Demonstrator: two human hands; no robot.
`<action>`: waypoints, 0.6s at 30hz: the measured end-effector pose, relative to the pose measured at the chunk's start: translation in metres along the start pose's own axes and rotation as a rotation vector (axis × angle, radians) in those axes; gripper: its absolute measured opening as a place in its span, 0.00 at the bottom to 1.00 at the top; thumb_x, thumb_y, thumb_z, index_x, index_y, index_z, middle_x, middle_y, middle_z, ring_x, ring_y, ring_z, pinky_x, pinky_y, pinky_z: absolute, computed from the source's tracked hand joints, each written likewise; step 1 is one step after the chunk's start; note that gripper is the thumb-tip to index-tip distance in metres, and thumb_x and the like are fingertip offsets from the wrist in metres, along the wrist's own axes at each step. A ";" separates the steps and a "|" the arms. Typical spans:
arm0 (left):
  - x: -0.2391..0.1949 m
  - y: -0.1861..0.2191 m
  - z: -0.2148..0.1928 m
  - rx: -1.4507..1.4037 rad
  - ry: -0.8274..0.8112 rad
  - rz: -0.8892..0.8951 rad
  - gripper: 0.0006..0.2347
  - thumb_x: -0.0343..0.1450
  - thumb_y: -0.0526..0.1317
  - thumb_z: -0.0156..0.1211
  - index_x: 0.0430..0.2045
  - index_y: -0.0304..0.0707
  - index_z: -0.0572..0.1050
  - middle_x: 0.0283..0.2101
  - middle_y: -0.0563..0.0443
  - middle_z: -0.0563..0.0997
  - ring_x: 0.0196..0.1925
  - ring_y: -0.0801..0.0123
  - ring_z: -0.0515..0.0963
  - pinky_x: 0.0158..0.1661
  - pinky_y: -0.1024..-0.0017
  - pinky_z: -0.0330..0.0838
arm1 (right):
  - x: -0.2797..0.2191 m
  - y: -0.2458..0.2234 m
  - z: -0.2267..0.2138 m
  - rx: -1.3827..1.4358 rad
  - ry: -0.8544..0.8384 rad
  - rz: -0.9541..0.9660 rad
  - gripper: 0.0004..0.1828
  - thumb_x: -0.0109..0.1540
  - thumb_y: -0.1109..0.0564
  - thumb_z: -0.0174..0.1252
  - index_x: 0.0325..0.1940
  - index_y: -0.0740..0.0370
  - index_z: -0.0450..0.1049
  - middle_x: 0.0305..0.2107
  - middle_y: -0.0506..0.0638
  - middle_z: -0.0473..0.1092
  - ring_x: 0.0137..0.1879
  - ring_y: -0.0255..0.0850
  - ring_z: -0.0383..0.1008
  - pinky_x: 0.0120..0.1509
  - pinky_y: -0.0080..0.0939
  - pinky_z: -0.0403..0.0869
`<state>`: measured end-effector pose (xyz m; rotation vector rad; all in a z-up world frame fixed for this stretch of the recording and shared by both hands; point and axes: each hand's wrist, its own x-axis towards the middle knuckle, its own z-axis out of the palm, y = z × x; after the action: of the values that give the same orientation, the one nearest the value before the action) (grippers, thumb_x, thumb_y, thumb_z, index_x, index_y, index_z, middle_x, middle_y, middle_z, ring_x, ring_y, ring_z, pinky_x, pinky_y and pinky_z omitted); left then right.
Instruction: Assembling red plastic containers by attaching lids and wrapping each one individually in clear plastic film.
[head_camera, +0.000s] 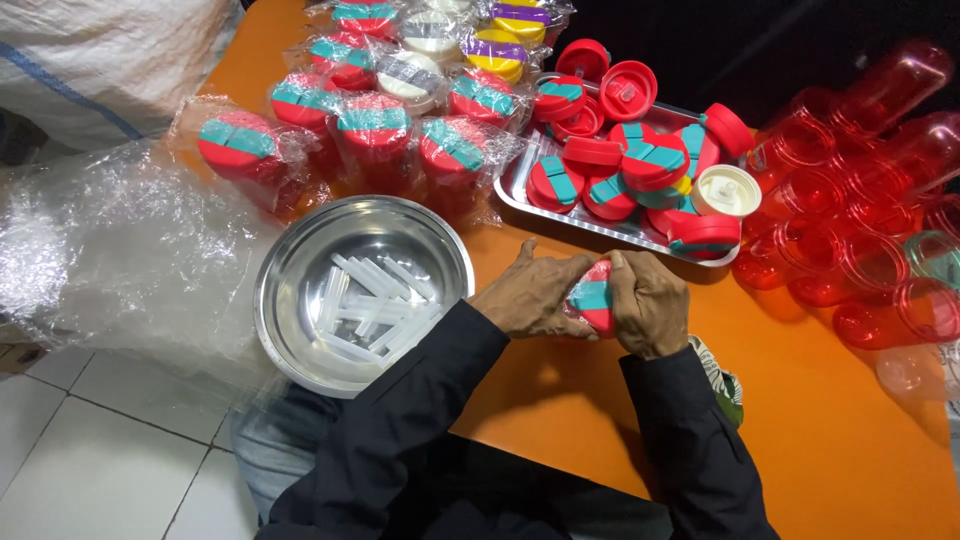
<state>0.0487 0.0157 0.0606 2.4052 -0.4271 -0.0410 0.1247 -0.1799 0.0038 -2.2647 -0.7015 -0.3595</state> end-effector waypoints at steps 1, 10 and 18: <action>0.002 -0.003 0.000 0.000 0.001 -0.001 0.29 0.61 0.51 0.75 0.48 0.32 0.68 0.38 0.35 0.83 0.45 0.41 0.84 0.65 0.23 0.42 | 0.001 -0.006 -0.001 0.000 0.000 -0.001 0.16 0.73 0.42 0.48 0.44 0.42 0.82 0.32 0.46 0.75 0.43 0.48 0.79 0.48 0.46 0.76; 0.009 -0.004 -0.005 0.037 -0.097 -0.037 0.36 0.58 0.53 0.76 0.58 0.42 0.64 0.38 0.39 0.84 0.50 0.39 0.82 0.65 0.21 0.33 | -0.007 -0.048 -0.010 -0.155 0.074 0.135 0.21 0.75 0.41 0.44 0.43 0.54 0.78 0.31 0.56 0.71 0.43 0.60 0.77 0.49 0.60 0.75; 0.014 -0.010 -0.012 0.273 -0.121 -0.077 0.47 0.50 0.61 0.76 0.64 0.44 0.61 0.52 0.45 0.79 0.63 0.42 0.74 0.63 0.18 0.24 | -0.005 -0.053 -0.023 0.036 -0.121 0.430 0.48 0.68 0.18 0.19 0.54 0.49 0.76 0.45 0.61 0.73 0.58 0.67 0.71 0.66 0.66 0.66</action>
<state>0.0662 0.0254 0.0644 2.6971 -0.4181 -0.1729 0.0885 -0.1673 0.0469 -2.3406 -0.2608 -0.0021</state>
